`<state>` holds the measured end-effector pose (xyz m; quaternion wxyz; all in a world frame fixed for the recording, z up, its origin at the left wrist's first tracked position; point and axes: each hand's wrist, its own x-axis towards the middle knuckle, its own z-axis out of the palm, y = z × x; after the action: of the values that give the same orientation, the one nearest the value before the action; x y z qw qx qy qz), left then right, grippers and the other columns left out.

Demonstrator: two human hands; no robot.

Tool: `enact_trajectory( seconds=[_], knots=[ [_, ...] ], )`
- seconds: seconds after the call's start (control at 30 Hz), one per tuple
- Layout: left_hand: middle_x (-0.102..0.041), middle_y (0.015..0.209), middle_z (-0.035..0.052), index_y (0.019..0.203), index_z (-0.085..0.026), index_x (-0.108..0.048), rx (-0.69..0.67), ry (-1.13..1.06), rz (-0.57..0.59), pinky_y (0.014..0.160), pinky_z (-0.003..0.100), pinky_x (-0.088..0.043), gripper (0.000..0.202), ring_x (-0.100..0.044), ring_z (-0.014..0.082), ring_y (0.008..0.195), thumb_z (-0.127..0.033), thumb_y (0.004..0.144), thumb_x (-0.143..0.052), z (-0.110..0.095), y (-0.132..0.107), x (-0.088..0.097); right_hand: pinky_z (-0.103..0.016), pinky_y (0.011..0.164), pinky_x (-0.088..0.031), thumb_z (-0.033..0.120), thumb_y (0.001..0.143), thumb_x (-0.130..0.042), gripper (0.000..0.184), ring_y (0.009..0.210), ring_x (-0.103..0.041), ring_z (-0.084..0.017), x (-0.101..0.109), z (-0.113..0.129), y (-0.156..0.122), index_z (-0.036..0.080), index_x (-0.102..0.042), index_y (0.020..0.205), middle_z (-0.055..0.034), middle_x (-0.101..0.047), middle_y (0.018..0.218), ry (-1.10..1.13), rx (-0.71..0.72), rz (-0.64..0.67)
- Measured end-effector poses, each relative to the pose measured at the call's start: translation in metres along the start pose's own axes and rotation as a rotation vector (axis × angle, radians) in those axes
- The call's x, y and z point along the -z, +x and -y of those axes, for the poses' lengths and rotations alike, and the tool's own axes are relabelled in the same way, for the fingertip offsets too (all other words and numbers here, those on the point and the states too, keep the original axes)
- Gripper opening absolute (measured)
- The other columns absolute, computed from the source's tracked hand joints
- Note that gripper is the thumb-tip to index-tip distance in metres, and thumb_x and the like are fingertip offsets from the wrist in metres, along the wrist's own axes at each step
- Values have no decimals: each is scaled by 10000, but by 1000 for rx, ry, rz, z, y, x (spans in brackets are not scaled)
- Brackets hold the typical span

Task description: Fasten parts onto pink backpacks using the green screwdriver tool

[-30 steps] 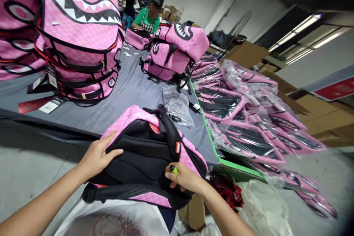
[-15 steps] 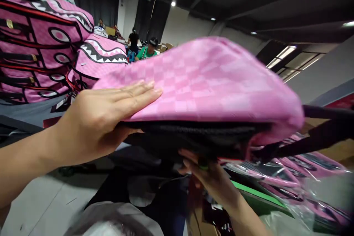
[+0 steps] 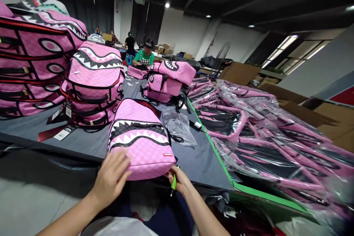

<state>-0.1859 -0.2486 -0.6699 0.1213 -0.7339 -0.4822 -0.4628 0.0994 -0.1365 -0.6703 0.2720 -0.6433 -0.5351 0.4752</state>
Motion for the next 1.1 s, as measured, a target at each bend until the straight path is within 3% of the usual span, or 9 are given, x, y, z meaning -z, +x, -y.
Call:
enact_trajectory(
  seconds=[0.1,0.2,0.37,0.47,0.57,0.67,0.83,0.93,1.1],
  knots=[
    [-212,1671,157,1598,-304,-238,427,-71,132,1186,639,-300,866,-232,393,1525,-504,874,-669,30,-6,-6,-145,444,-369,447,891,-595,247,612,-656,-127,0,-28,-1,204,-553,912,20,-595,648,243,-60,-74],
    [-50,1699,145,1619,-287,-149,579,-265,319,1185,553,-351,913,-213,366,1535,-635,890,-575,48,-8,-10,-169,492,-437,546,743,-732,473,739,-709,-163,1,-34,-3,232,-596,1071,-17,-710,827,532,-118,-93],
    [-567,1456,157,1497,-190,-431,646,-368,156,1120,454,-451,728,-546,301,1350,-662,943,-409,95,17,-4,-206,509,-497,604,643,-801,746,890,-733,-232,11,-29,-2,207,-605,1243,-98,-746,1060,531,-124,-93],
    [-653,1313,163,1359,-126,-546,731,42,26,1077,429,-461,565,-608,292,1225,-495,935,-490,150,53,1,-254,492,-526,683,720,-705,853,1016,-719,-303,14,-37,-15,192,-523,1394,-152,-700,1235,328,-62,-209],
    [-552,1428,183,1362,-108,-545,633,460,247,1108,406,-384,515,-482,303,1332,-375,923,-506,203,90,-2,-399,781,-613,575,863,-631,700,1245,-614,-355,7,-48,-40,230,-497,1457,-159,-588,1425,-137,331,-509],
    [-544,1387,240,1363,-92,-534,648,593,346,1055,482,-355,549,-478,378,1284,-364,886,-550,236,118,-14,-560,1028,-508,336,933,-618,643,1450,-398,-390,-12,-45,-62,332,-395,1535,-126,-348,1624,-627,868,-533],
    [-620,1170,330,1246,-7,-551,650,716,459,994,511,-322,623,-566,439,1126,-526,905,-499,250,136,-21,-671,984,-462,220,950,-581,794,1516,-201,-462,-40,-8,-65,265,-158,1621,-219,-125,1676,-978,965,-584],
    [-657,1086,315,1267,11,-488,631,835,547,921,446,-353,674,-622,399,1031,-572,961,-346,246,128,-4,-708,1052,-360,194,935,-578,716,1490,-277,-448,-43,11,-53,236,-267,1579,-230,-356,1594,-1040,1008,-609],
    [-683,1003,281,1218,-6,-509,642,1005,608,807,385,-388,678,-652,376,932,-585,959,-269,220,80,40,-542,1027,-387,35,832,-494,585,1187,-596,-306,-46,27,-20,233,-521,1382,-150,-667,1241,-1043,1130,-621]
  ],
)
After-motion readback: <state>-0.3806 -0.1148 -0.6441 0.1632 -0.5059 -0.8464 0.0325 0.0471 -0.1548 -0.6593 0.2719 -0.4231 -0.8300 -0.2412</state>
